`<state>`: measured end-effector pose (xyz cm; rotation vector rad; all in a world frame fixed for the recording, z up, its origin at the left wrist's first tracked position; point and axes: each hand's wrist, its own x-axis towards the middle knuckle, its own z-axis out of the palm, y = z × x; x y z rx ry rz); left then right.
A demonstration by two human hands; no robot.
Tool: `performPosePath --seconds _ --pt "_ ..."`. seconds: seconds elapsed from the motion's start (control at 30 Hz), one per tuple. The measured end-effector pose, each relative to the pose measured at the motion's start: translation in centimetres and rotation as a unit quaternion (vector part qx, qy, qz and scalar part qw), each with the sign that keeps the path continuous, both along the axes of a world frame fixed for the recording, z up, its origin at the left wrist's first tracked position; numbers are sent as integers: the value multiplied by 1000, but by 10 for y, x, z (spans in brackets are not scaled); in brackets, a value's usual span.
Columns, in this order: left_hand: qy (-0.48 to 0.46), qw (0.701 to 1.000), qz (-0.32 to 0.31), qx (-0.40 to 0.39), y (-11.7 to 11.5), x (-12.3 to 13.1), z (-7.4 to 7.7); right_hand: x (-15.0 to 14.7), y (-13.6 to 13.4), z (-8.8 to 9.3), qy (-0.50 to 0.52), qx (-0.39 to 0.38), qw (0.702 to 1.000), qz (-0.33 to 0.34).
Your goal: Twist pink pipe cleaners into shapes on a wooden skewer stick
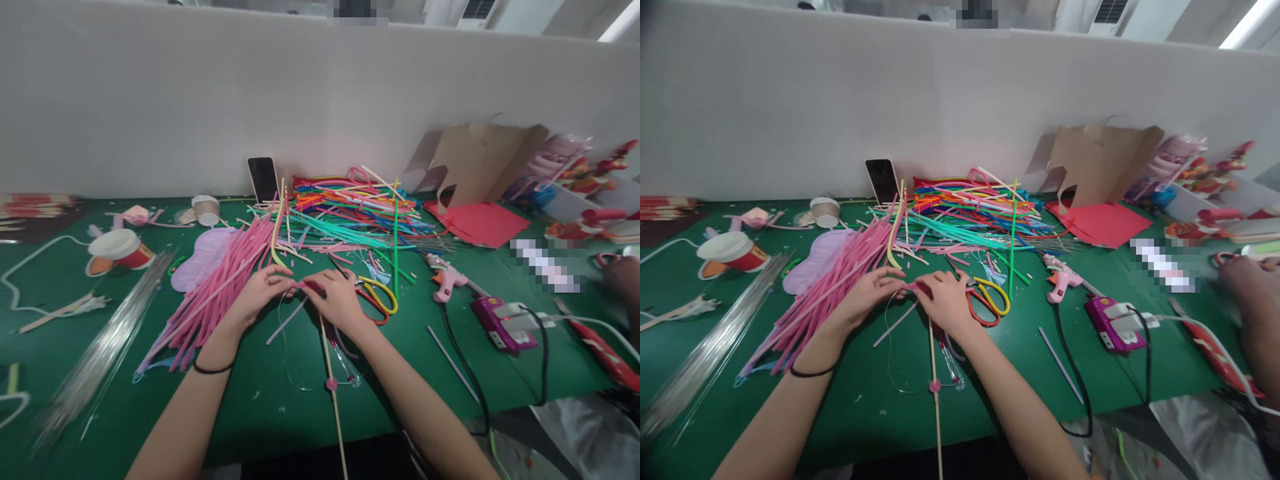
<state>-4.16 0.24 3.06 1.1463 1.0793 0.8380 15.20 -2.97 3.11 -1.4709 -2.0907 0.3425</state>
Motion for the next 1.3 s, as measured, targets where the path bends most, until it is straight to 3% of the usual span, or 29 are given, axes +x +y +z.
performPosePath --seconds 0.27,0.53,0.7,0.8,0.93,1.03,1.1,1.17,1.2,1.3 --pt "16 994 87 61 2 8 -8 -1 -1 1 -2 22 1000 10" --pt "42 989 128 67 -1 12 -8 0 1 -3 -55 35 998 17" --pt "109 975 128 143 -3 14 -11 -1 1 -7 -69 49 996 16" --pt "235 936 130 228 -8 15 -7 -2 1 -9 -74 52 996 17" --pt "407 847 100 327 -17 19 -2 -4 2 -11 -82 50 995 14" --pt "463 794 61 388 -24 22 -2 -4 2 -12 -87 55 995 13" --pt "473 779 39 411 -26 24 -1 -3 2 -12 -87 59 994 12" --pt "453 794 38 403 -25 25 -1 -2 2 -12 -83 58 995 12" --pt "426 818 53 383 -23 24 0 -2 2 -12 -79 57 995 12" --pt "263 926 119 241 -14 19 1 -1 2 -11 -59 58 996 14"
